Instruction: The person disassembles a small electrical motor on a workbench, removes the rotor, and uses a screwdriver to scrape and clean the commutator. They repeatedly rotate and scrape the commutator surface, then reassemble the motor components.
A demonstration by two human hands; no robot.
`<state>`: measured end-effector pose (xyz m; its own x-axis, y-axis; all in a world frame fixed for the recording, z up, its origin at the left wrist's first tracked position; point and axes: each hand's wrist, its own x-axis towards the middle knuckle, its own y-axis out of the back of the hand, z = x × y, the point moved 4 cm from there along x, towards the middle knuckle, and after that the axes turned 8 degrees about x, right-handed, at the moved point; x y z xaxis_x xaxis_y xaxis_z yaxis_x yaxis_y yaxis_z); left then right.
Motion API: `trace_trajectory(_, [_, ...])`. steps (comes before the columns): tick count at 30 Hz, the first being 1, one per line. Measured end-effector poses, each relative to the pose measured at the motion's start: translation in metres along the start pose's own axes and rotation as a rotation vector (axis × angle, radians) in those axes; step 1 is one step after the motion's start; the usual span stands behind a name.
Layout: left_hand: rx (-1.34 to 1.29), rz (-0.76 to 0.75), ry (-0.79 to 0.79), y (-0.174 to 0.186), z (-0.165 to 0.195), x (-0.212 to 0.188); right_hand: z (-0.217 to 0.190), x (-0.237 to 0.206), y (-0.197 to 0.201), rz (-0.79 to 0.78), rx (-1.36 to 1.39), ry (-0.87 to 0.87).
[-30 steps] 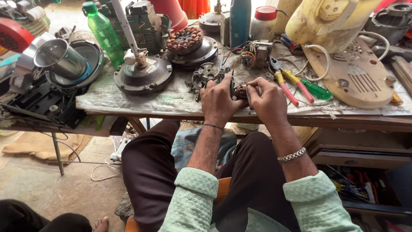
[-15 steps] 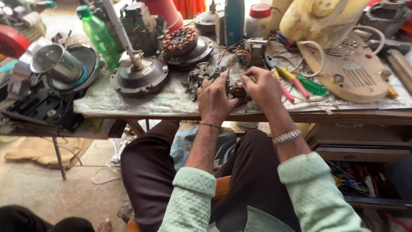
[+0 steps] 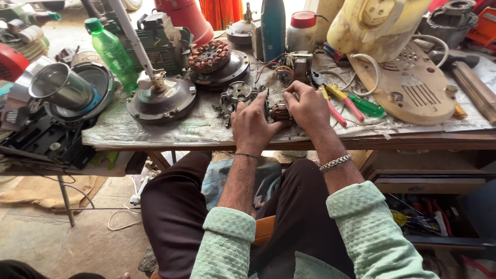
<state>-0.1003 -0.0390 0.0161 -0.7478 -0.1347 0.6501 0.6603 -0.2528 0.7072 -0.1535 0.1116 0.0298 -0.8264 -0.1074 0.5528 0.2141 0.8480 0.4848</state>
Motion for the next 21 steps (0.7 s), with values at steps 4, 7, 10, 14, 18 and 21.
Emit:
trace_trajectory(4, [-0.042,0.062,-0.018,0.002,0.001,-0.003,0.001,-0.010,0.000,-0.029,-0.060,-0.011])
trace_trajectory(7, [0.000,0.035,-0.002,0.003,0.001,-0.004,0.007,-0.020,-0.003,-0.035,-0.150,0.005])
trace_trajectory(10, [0.052,-0.019,0.037,0.004,0.003,-0.001,0.018,-0.006,-0.007,0.012,-0.120,0.039])
trace_trajectory(14, [-0.011,-0.003,-0.024,0.010,0.004,0.000,0.043,0.020,-0.008,0.137,0.313,0.059])
trace_trajectory(18, [-0.043,-0.030,-0.063,0.005,-0.003,-0.006,0.066,0.019,-0.011,0.138,0.844,-0.110])
trace_trajectory(21, [-0.080,-0.032,-0.095,-0.002,-0.002,-0.008,0.064,0.010,-0.009,0.141,0.775,-0.064])
